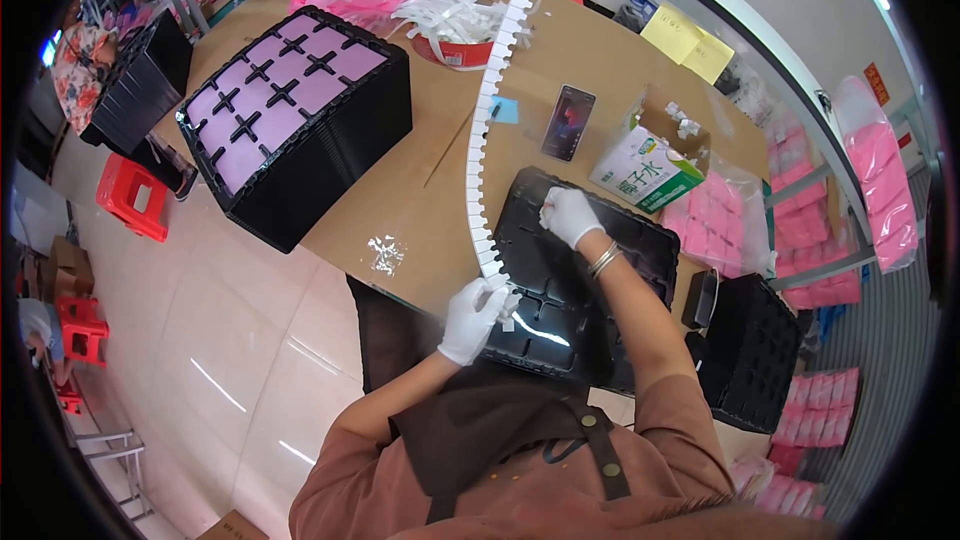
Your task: The person applies adhesive strips to specific points on black plastic trays, then inserts pink foam padding into the trays by hand.
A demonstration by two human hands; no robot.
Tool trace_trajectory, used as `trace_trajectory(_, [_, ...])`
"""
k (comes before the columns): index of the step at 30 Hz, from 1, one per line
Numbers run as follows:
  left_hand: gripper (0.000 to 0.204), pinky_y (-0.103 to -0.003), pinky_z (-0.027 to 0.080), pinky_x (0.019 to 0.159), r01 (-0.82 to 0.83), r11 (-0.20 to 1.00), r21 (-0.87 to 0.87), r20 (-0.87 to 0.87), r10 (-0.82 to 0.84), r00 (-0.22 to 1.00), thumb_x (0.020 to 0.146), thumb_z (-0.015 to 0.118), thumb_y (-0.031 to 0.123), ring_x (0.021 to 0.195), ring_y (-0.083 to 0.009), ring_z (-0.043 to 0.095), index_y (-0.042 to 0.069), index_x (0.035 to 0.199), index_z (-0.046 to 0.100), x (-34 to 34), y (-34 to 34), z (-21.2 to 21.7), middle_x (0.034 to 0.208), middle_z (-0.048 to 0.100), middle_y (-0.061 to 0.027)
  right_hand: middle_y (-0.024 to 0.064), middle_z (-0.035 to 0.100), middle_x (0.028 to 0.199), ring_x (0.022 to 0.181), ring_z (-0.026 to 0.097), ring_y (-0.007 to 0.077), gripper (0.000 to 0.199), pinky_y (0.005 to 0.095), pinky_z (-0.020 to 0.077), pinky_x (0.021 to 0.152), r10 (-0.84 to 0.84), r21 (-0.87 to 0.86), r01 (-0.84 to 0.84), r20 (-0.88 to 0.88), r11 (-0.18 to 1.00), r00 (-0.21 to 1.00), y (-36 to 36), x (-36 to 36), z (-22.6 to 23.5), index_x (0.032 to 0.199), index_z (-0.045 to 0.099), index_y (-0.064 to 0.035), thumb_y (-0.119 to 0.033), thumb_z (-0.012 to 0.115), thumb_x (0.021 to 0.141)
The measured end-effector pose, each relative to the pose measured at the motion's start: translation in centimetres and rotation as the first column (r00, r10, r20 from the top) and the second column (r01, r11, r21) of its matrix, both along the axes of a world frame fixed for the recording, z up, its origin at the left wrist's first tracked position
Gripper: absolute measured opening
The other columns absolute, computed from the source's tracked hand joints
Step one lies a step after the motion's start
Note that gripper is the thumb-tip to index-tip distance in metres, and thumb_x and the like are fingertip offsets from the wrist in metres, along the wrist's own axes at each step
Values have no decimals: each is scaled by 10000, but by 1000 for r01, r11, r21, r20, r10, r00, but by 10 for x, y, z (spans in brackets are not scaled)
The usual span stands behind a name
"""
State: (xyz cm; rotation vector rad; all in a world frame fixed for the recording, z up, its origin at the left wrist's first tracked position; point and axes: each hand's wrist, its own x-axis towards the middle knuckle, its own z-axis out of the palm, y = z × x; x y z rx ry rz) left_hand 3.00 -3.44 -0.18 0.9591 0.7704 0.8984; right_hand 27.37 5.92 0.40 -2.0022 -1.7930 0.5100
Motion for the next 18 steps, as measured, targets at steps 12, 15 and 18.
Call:
trace_trajectory(12, [143,-212,471,571,-4,1000,13,3,4,1000,909,551,113,649,-86,579,-29,898,536,0,-2,13,769,595,-62,107,647,725,653,610,199,28,302,491,656,-394,600,594,-444,536,805,27,169,83,773,635,16,13,607,769])
trace_trajectory(15, [141,-213,469,553,-4,1000,21,7,4,1000,906,555,112,635,-85,574,-18,859,529,4,0,15,756,595,-61,112,668,784,704,630,238,115,320,494,716,-467,475,480,-156,738,871,25,235,82,860,660,20,6,619,754])
trace_trajectory(18, [143,-216,469,540,-49,998,43,-34,50,998,901,559,108,624,-83,570,-11,832,521,-1,0,-2,748,597,-60,139,675,845,755,641,297,153,353,493,739,-294,457,251,25,853,955,24,212,91,900,682,-9,-39,601,774])
